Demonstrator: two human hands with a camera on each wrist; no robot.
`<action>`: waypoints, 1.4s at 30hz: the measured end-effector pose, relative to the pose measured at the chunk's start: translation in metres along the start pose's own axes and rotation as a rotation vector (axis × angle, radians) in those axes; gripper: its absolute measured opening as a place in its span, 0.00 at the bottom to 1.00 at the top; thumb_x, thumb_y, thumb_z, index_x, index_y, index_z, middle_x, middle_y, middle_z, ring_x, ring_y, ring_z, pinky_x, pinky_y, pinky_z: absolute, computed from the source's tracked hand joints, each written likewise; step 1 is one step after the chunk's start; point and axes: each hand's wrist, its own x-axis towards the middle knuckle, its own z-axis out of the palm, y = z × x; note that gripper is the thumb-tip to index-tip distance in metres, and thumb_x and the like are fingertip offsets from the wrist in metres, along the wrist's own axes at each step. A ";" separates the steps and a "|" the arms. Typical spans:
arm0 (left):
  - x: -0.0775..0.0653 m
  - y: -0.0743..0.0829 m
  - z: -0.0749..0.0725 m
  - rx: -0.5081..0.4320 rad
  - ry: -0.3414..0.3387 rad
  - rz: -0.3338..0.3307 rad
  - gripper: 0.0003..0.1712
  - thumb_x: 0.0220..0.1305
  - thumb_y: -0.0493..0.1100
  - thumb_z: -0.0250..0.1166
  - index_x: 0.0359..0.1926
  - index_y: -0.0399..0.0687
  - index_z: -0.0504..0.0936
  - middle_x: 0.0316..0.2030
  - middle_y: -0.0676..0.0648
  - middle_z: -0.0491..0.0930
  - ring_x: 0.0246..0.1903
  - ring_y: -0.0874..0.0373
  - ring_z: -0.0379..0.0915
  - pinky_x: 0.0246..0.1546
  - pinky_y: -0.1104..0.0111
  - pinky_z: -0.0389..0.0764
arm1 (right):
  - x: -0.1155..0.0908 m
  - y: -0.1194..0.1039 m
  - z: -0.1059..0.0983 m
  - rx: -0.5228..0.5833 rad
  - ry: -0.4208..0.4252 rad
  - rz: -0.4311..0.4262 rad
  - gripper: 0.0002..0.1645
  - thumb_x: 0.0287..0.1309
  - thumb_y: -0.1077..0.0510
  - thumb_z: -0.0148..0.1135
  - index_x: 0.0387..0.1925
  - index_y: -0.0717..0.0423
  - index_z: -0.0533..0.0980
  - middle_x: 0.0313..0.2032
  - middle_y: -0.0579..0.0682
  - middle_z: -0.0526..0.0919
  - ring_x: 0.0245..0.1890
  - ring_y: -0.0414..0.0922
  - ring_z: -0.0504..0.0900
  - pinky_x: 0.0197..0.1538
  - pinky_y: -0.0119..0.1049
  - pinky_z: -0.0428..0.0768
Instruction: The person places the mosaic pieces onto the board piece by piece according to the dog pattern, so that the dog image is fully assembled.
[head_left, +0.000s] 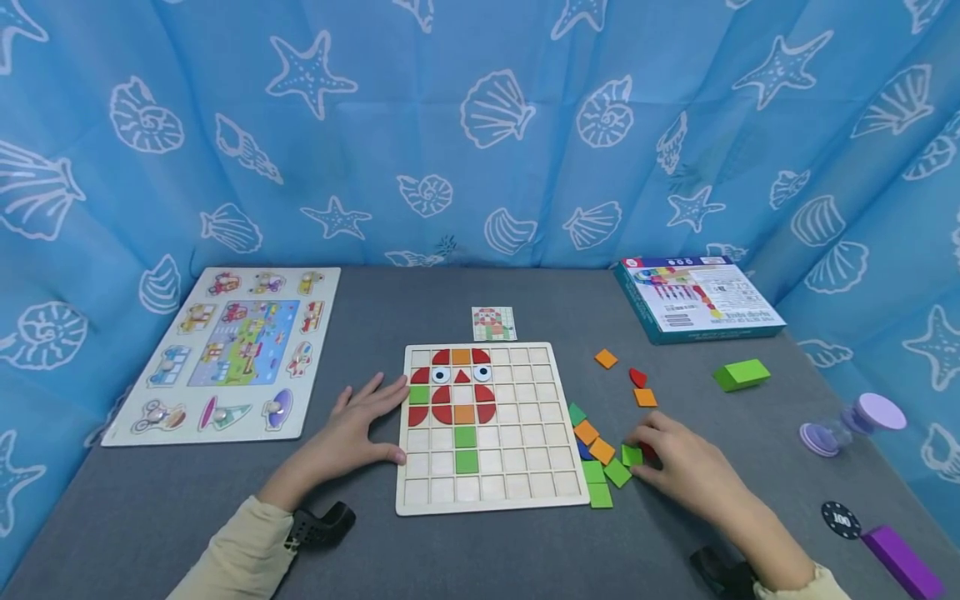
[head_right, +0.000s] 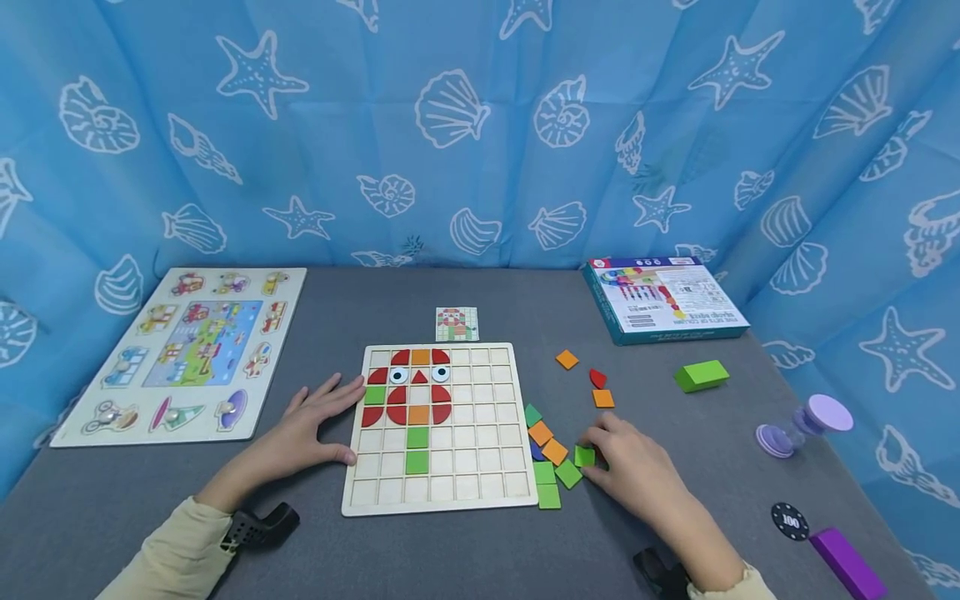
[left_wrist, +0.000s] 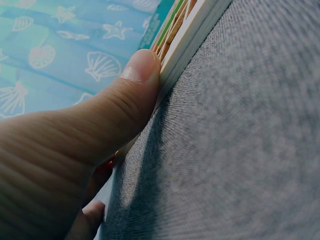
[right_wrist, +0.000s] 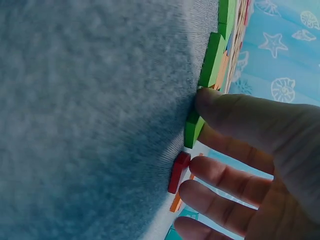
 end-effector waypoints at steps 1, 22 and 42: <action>0.000 0.000 0.000 0.000 0.000 0.001 0.56 0.35 0.66 0.66 0.66 0.53 0.57 0.66 0.53 0.52 0.67 0.47 0.36 0.59 0.43 0.32 | 0.000 0.000 0.000 0.000 0.004 0.006 0.15 0.35 0.55 0.72 0.31 0.45 0.78 0.32 0.40 0.71 0.28 0.36 0.68 0.27 0.31 0.69; -0.001 -0.002 0.001 -0.001 -0.004 -0.009 0.56 0.34 0.67 0.67 0.66 0.53 0.57 0.66 0.52 0.53 0.67 0.46 0.37 0.59 0.43 0.31 | 0.036 -0.105 0.011 0.081 0.059 -0.362 0.14 0.43 0.50 0.67 0.35 0.45 0.78 0.31 0.36 0.75 0.30 0.33 0.70 0.32 0.28 0.74; 0.001 0.001 -0.001 0.000 -0.008 -0.010 0.56 0.35 0.66 0.67 0.66 0.53 0.57 0.66 0.53 0.52 0.67 0.47 0.36 0.59 0.43 0.32 | 0.052 -0.156 0.025 0.040 0.005 -0.517 0.14 0.41 0.47 0.69 0.33 0.45 0.79 0.28 0.37 0.74 0.26 0.33 0.68 0.26 0.26 0.66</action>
